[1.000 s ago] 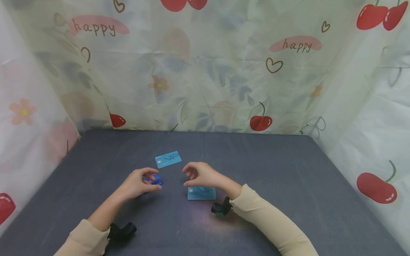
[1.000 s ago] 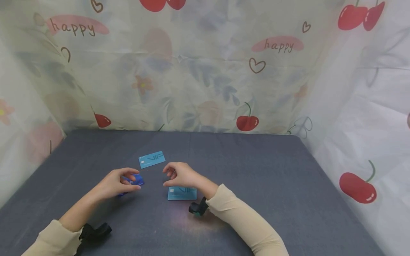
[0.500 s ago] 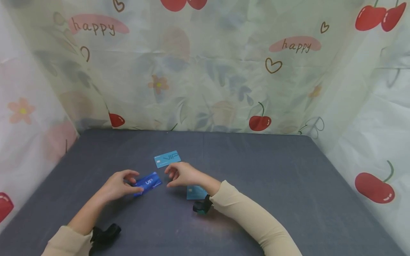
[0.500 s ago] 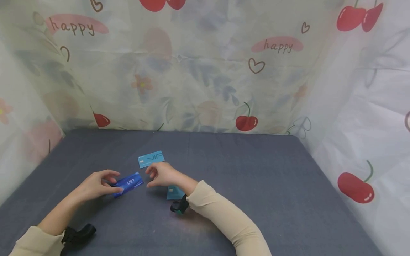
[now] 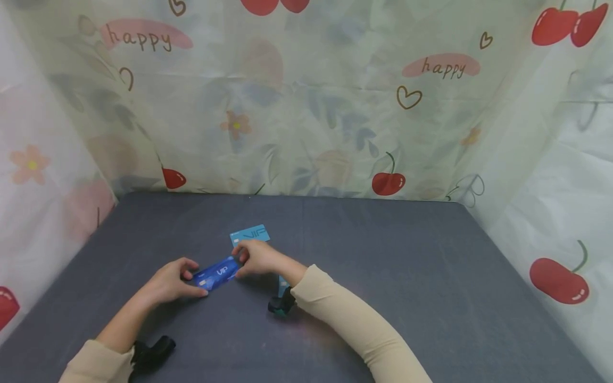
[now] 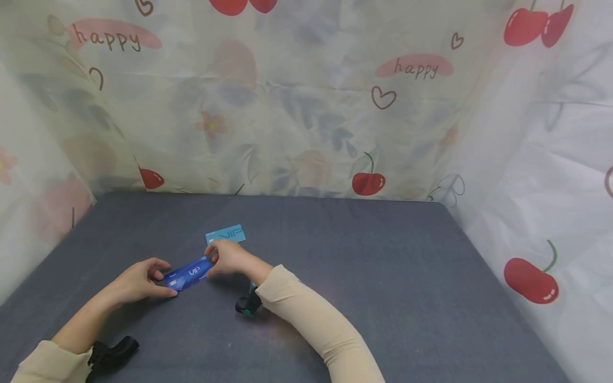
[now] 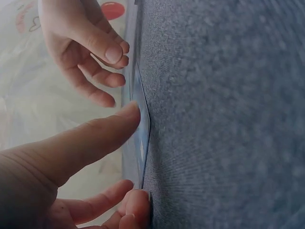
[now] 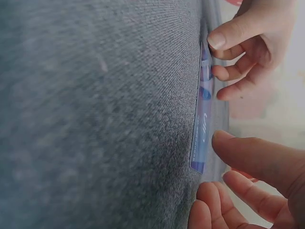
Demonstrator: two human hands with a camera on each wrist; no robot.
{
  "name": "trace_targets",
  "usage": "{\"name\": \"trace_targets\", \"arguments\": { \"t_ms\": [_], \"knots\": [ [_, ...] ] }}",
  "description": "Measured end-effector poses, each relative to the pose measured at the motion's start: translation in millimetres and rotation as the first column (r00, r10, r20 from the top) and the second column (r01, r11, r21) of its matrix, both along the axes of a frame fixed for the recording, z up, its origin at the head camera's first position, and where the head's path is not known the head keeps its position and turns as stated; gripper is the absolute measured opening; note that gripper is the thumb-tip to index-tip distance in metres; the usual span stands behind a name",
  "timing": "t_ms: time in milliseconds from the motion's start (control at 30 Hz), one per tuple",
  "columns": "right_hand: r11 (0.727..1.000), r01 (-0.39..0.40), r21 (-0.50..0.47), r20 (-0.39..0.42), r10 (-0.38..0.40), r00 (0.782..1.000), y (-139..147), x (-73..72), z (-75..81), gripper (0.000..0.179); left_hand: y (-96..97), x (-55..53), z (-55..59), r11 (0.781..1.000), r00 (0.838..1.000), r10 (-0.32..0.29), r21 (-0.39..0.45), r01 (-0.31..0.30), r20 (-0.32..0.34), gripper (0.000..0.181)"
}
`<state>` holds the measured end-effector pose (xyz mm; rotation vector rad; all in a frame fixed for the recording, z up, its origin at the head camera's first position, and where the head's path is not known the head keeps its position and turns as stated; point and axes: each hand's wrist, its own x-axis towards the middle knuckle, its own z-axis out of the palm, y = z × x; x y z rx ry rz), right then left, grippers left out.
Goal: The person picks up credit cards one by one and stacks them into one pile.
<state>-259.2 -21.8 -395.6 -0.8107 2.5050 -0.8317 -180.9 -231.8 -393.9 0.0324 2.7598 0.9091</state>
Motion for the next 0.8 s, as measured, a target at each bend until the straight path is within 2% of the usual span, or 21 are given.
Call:
{"name": "trace_targets", "arguments": {
  "t_ms": [167,467,800],
  "knots": [
    [0.999,0.014,0.033,-0.008,-0.013,1.000,-6,-3.7,-2.1,0.047,-0.7,0.6,-1.4,1.000,1.000,0.005,-0.012,-0.005,-0.021,0.068],
    [0.994,0.005,0.105,-0.040,-0.001,0.999,-11,-6.4,-2.9,0.051,-0.8,0.2,-2.2,1.000,1.000,0.015,-0.004,-0.015,-0.010,0.062],
    [0.993,0.003,0.117,-0.021,-0.001,1.000,-13,-4.3,-1.2,0.047,0.1,0.2,-1.3,1.000,1.000,0.013,-0.002,-0.013,-0.004,0.060]
  ]
}}
